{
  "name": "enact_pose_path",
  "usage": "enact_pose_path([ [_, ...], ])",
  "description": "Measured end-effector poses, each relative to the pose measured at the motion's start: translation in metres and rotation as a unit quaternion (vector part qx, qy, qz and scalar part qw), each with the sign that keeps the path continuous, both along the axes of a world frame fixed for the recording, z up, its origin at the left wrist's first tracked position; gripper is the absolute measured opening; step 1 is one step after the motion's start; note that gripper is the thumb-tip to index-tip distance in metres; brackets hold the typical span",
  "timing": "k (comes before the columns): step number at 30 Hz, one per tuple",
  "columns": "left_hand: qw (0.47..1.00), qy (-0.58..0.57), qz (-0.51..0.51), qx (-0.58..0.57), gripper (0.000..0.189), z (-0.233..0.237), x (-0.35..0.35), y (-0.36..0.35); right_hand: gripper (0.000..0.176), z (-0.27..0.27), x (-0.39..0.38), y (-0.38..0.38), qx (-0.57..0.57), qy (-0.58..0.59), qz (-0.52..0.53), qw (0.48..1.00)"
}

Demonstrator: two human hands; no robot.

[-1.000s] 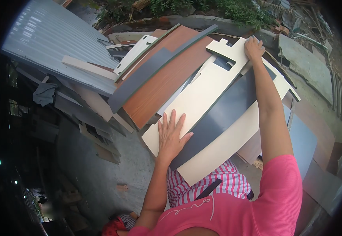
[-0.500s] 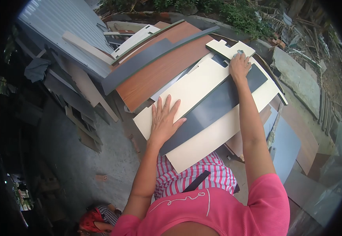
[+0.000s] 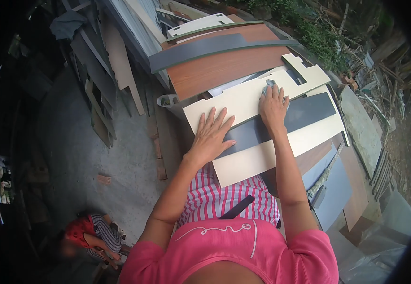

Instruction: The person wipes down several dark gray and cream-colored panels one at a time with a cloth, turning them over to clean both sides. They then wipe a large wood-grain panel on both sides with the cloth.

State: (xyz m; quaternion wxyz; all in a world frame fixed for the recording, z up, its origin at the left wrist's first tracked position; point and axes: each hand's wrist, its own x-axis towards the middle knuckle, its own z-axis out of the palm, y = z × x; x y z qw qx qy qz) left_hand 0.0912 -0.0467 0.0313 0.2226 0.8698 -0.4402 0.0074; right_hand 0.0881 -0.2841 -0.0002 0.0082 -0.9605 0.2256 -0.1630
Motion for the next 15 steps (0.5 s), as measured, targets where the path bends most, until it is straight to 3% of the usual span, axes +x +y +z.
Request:
enact_pose_path([
  [2, 1.0, 0.005, 0.006, 0.014, 0.065, 0.011, -0.008, 0.027, 0.043, 0.007, 0.005, 0.036, 0.009, -0.008, 0.063, 0.998],
  [6, 0.984, 0.133, 0.107, 0.049, 0.064, 0.034, -0.015, 0.088, 0.044, 0.014, 0.011, 0.119, 0.035, -0.047, 0.218, 0.974],
  [8, 0.965, 0.158, 0.202, 0.057, 0.06, 0.032, -0.016, 0.116, 0.043, 0.016, 0.008, 0.158, 0.06, -0.068, 0.305, 0.948],
  [13, 0.942, 0.184, 0.263, 0.101, 0.059, 0.021, -0.014, 0.154, 0.035, 0.026, -0.006, 0.196, 0.113, -0.034, 0.428, 0.896],
  [15, 0.941, 0.195, 0.257, 0.101, 0.06, 0.02, -0.015, 0.15, 0.028, 0.037, -0.012, 0.186, 0.336, -0.033, 0.446, 0.829],
])
